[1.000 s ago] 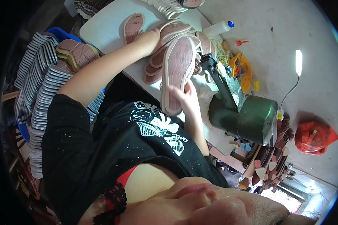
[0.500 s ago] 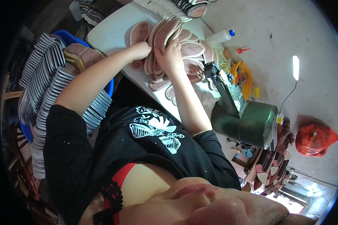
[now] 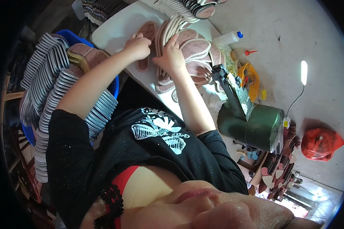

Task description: The recorder is assembling or inspecting multiple layers of shoe insoles, stacking them together.

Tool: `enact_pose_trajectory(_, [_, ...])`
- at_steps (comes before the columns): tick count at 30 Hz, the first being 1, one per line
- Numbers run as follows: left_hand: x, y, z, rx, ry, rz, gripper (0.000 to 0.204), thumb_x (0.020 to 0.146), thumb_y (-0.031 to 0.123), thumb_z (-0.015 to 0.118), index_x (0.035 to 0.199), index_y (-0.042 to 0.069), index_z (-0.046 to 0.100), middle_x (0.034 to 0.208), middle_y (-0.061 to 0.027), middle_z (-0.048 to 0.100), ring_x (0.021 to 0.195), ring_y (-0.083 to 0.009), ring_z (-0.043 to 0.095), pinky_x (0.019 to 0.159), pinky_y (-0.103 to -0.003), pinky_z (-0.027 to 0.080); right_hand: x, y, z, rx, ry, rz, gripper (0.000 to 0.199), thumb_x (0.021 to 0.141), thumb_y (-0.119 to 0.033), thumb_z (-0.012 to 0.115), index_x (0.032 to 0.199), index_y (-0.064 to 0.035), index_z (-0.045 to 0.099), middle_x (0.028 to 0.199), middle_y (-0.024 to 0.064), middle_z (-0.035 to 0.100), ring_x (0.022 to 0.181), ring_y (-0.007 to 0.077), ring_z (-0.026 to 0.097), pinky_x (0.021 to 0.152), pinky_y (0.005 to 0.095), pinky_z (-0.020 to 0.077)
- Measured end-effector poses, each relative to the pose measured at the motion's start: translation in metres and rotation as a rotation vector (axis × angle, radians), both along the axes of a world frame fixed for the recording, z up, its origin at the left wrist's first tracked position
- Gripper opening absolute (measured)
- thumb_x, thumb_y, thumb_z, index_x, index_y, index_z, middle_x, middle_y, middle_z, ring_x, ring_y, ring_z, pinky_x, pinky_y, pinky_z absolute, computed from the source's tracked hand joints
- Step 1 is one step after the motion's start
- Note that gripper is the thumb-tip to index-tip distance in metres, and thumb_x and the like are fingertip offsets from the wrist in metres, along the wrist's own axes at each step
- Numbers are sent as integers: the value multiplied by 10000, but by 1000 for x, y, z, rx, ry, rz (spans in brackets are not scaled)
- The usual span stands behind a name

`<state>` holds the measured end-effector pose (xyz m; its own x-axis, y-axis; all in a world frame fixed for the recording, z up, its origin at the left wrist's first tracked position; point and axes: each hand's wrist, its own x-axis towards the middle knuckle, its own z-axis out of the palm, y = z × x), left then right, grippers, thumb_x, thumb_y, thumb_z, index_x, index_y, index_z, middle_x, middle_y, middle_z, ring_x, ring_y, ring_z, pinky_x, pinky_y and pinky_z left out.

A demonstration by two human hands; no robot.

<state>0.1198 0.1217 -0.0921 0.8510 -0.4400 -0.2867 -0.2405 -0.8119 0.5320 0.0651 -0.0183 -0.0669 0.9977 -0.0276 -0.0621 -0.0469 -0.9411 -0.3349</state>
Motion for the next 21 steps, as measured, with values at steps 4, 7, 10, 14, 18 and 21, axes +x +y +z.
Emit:
enact_pose_trajectory(4, [9,-24,-30,375,-394,177,376,819,185,596,1158,21,599,1318,-143,409,1167,-351,430,888,-484,450,5,-8,8,218,114,-61,1212,621,-265,800,1411,178,-5,1255,382,478,1117,419,568,921,384,497])
enact_pose_trajectory(7, [20,-20,-32,428,-425,235,486,854,187,565,1304,19,488,1426,-157,314,1198,-381,410,850,-523,470,0,-6,0,177,14,-41,1213,623,-267,798,1420,162,-9,1262,372,480,1136,420,554,949,388,479])
enact_pose_trajectory(10, [26,-5,-37,400,-496,379,538,883,163,530,1379,11,386,1483,-171,258,1190,-411,423,845,-537,480,-4,-10,5,232,106,-68,1215,628,-266,794,1427,150,-21,1303,362,451,1154,418,543,969,390,464])
enact_pose_trajectory(14, [50,15,-50,389,-401,517,630,896,225,533,1429,11,274,1469,-187,299,1117,-416,517,878,-484,487,-3,-1,8,135,74,-47,1223,641,-248,786,1423,148,-66,1249,361,496,1130,437,553,957,392,473])
enact_pose_trajectory(18, [46,15,-31,85,-53,308,699,914,400,548,1433,14,282,1413,-208,398,1114,-368,557,905,-452,478,-3,-6,4,292,-3,-47,1156,644,-236,790,1407,167,21,1181,370,532,1093,451,569,938,406,483])
enact_pose_trajectory(21, [-1,-5,4,-762,574,437,826,874,696,442,1268,-27,505,1203,-201,584,1145,-282,552,912,-431,458,0,5,3,335,114,-36,1170,642,-284,804,1371,233,49,1305,446,367,1124,458,547,937,387,487])
